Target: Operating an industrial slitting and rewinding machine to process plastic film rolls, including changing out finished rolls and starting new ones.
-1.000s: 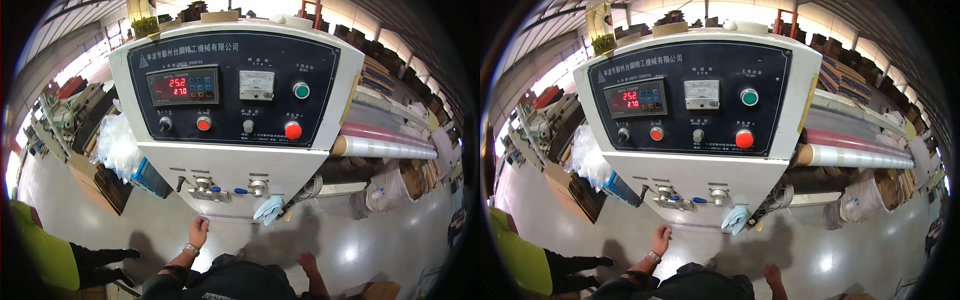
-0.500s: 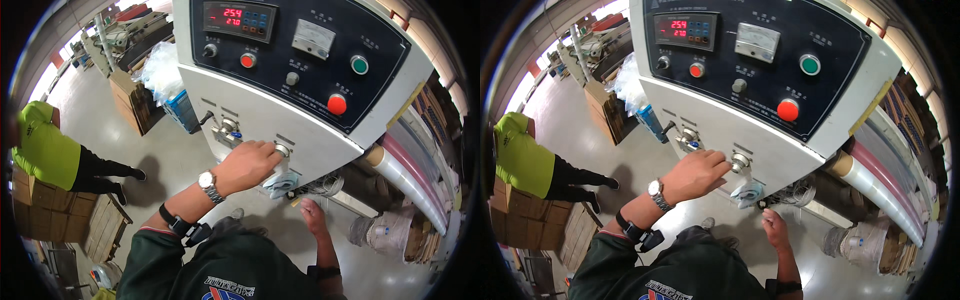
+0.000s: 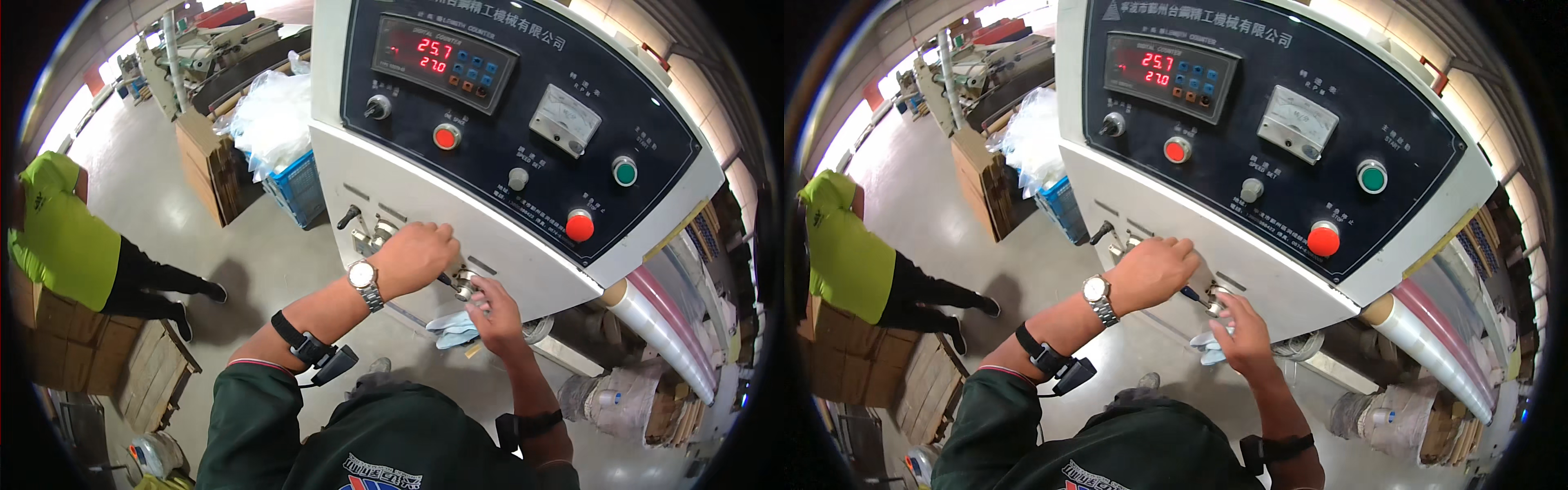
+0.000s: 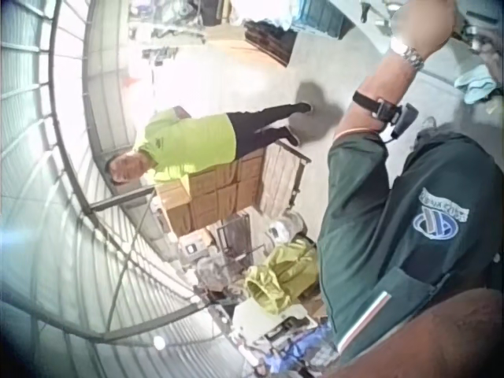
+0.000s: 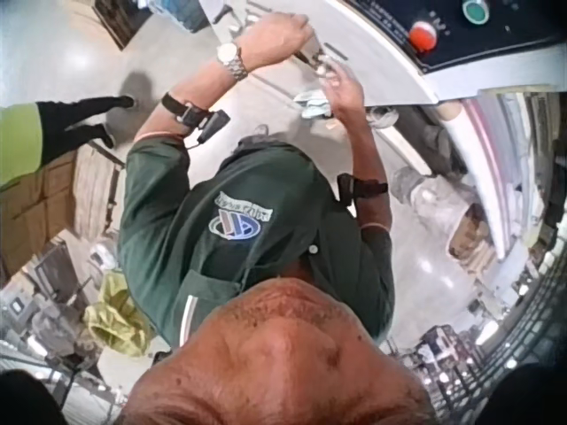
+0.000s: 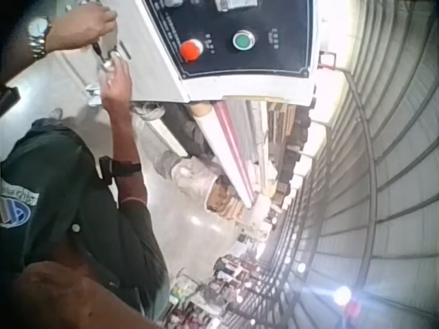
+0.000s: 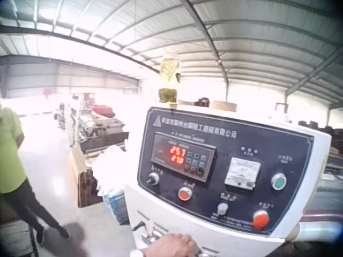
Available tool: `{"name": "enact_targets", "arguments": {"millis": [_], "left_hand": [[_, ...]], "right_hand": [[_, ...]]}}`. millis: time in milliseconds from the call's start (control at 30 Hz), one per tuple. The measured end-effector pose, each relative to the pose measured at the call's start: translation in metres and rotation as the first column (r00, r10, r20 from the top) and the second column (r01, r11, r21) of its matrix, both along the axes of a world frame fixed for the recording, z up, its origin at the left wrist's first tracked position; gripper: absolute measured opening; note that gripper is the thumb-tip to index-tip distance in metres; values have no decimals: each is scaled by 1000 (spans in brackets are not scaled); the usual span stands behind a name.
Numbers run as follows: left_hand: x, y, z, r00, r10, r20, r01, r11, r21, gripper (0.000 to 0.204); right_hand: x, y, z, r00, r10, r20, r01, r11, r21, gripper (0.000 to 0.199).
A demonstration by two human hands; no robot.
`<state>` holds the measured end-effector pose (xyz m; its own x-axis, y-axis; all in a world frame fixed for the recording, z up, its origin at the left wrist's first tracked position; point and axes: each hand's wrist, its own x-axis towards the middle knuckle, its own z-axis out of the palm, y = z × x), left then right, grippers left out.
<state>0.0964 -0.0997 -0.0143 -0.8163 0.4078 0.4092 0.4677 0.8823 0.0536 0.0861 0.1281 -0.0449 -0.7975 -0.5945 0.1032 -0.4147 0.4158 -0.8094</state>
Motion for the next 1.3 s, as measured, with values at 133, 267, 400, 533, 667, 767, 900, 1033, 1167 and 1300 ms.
{"name": "enact_targets", "arguments": {"millis": [133, 267, 400, 533, 667, 767, 900, 1033, 1167, 1300], "left_hand": [[-13, -7, -8, 982, 25, 185, -42, 995, 88, 27], [-18, -12, -25, 973, 48, 224, -76, 990, 117, 24], [-8, -22, -38, 993, 60, 97, -66, 996, 54, 15], [-1, -16, -49, 993, 27, 111, -36, 996, 79, 16], [-1, -16, -55, 992, 81, 97, -93, 988, 124, 20], [-1, -14, -49, 991, 91, 94, -103, 987, 126, 18], [-2, -16, -56, 993, 61, 98, -76, 985, 157, 18], [-3, -16, -59, 990, 67, 122, -87, 983, 164, 20], [0, -15, -58, 990, 72, 124, -93, 981, 172, 21], [0, -18, -60, 991, 61, 121, -84, 977, 198, 20]], "right_hand": [[-10, -15, -19, 948, 18, -319, 37, 985, 167, 44], [-17, -49, -30, 968, 73, -241, 13, 941, 337, 36], [-14, -70, -30, 909, 140, -393, 16, 930, 368, 25], [-18, -78, -40, 886, 129, -446, 57, 923, 379, 15], [-20, -79, -28, 917, 107, -385, 67, 908, 413, 14], [-21, -78, -25, 919, 116, -378, 69, 895, 442, 14], [-24, -82, -35, 897, 121, -424, 71, 910, 409, 15], [-24, -85, -47, 872, 66, -485, 132, 922, 363, 14], [-22, -86, -48, 867, 54, -496, 138, 930, 342, 14], [-21, -86, -46, 876, 49, -480, 137, 929, 345, 13]]}}
